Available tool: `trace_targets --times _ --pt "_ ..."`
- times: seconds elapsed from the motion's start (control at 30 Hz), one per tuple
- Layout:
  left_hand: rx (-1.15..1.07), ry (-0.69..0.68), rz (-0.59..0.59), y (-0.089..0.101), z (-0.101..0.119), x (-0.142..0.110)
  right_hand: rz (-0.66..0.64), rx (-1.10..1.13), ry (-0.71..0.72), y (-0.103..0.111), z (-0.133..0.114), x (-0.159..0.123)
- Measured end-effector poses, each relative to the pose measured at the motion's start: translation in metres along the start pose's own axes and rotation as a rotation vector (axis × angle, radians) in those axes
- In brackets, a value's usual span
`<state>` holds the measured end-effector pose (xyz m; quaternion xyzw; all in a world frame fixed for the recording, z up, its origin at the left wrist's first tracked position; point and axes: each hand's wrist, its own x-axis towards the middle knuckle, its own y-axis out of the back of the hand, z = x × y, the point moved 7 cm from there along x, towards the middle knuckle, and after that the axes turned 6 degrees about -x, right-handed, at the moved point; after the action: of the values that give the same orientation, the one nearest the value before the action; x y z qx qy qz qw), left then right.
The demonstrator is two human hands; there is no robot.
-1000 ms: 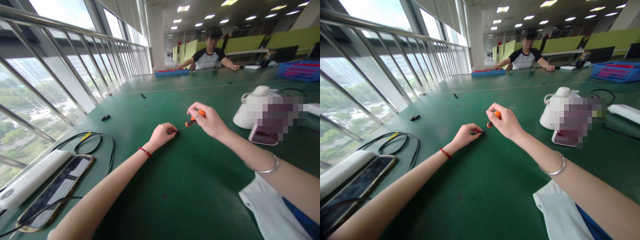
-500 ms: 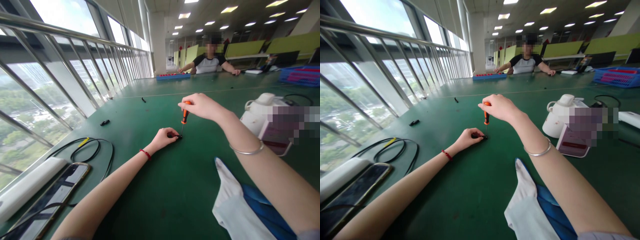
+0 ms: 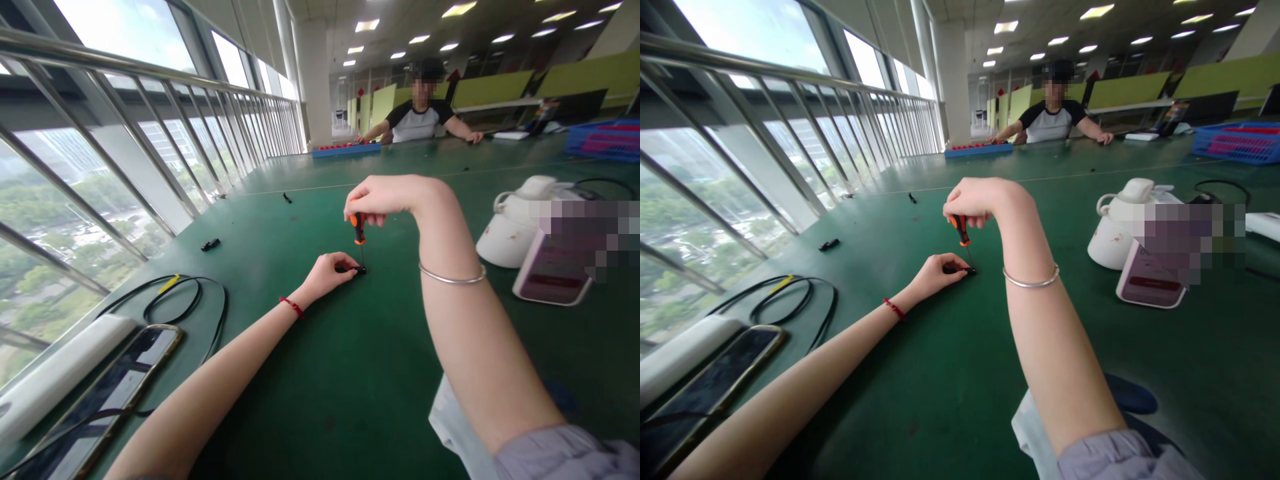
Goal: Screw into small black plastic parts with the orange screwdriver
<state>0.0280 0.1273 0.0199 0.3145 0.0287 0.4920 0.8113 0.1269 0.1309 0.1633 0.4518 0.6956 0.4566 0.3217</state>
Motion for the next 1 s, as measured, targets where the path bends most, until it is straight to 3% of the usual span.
trace_targets --times 0.2,0.53,1.0 --pt "0.01 -0.013 0.003 0.0 0.0 0.0 0.123 0.072 0.1 -0.004 0.006 -0.001" --pt "0.023 -0.008 -0.002 -0.001 0.001 0.0 0.404 -0.039 0.171 0.003 0.023 -0.034" --pt "0.112 -0.057 0.003 -0.001 0.008 -0.002 0.466 -0.065 0.126 0.005 0.027 -0.031"
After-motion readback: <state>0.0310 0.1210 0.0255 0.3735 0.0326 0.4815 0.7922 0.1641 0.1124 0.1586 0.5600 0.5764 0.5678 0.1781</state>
